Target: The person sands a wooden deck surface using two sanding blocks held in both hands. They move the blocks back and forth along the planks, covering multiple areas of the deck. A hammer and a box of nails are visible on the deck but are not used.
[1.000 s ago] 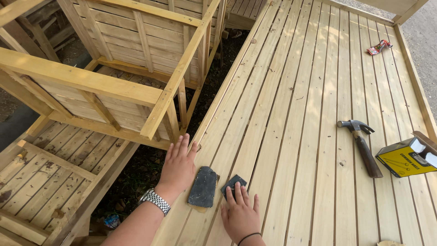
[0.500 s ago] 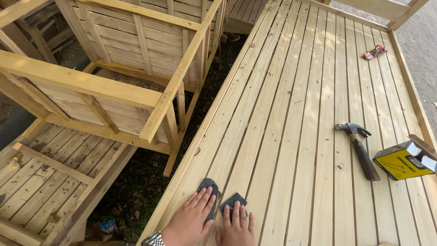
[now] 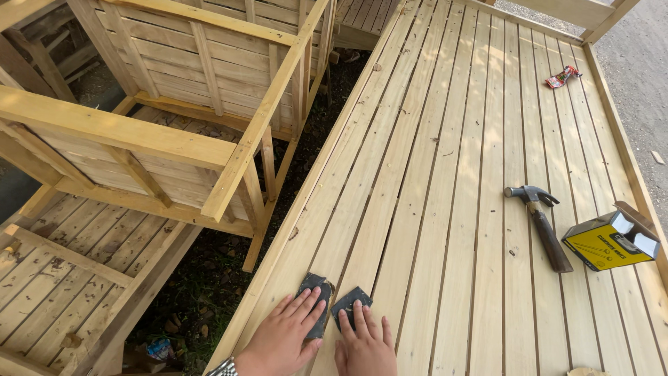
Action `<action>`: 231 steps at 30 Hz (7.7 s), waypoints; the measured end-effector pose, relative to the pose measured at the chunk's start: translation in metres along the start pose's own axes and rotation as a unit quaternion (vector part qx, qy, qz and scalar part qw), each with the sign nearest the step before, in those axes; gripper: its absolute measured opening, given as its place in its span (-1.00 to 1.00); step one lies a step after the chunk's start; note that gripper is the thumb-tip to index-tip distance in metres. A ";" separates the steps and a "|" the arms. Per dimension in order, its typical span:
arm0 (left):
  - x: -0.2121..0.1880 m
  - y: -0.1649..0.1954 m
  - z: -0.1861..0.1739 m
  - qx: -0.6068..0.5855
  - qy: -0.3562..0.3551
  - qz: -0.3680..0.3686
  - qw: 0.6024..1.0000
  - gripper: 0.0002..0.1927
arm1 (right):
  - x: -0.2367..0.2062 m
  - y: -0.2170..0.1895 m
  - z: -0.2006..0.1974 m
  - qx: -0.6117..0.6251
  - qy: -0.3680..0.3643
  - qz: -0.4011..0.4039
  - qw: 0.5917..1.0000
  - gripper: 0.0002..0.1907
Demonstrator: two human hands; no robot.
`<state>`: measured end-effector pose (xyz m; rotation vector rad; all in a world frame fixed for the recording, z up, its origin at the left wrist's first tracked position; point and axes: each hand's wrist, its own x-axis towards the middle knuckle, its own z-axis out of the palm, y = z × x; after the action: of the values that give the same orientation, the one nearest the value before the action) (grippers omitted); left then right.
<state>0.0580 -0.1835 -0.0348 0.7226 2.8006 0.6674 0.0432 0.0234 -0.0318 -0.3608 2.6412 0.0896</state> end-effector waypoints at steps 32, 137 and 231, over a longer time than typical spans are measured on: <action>0.008 0.002 0.001 0.065 0.035 -0.020 0.997 -0.38 | 0.006 0.000 -0.016 0.017 0.029 -0.009 0.999 -0.24; 0.010 -0.039 0.033 0.206 0.282 0.005 0.937 -0.10 | 0.058 0.010 -0.037 -0.049 0.068 -0.030 0.996 -0.09; 0.012 -0.011 -0.011 0.058 -0.036 -0.124 0.990 -0.17 | 0.099 0.122 -0.084 -0.212 0.204 -0.255 0.921 -0.67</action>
<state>0.0402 -0.1900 -0.0307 0.3956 2.8152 0.4296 -0.1116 0.1067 -0.0031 -1.3274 2.8079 0.4644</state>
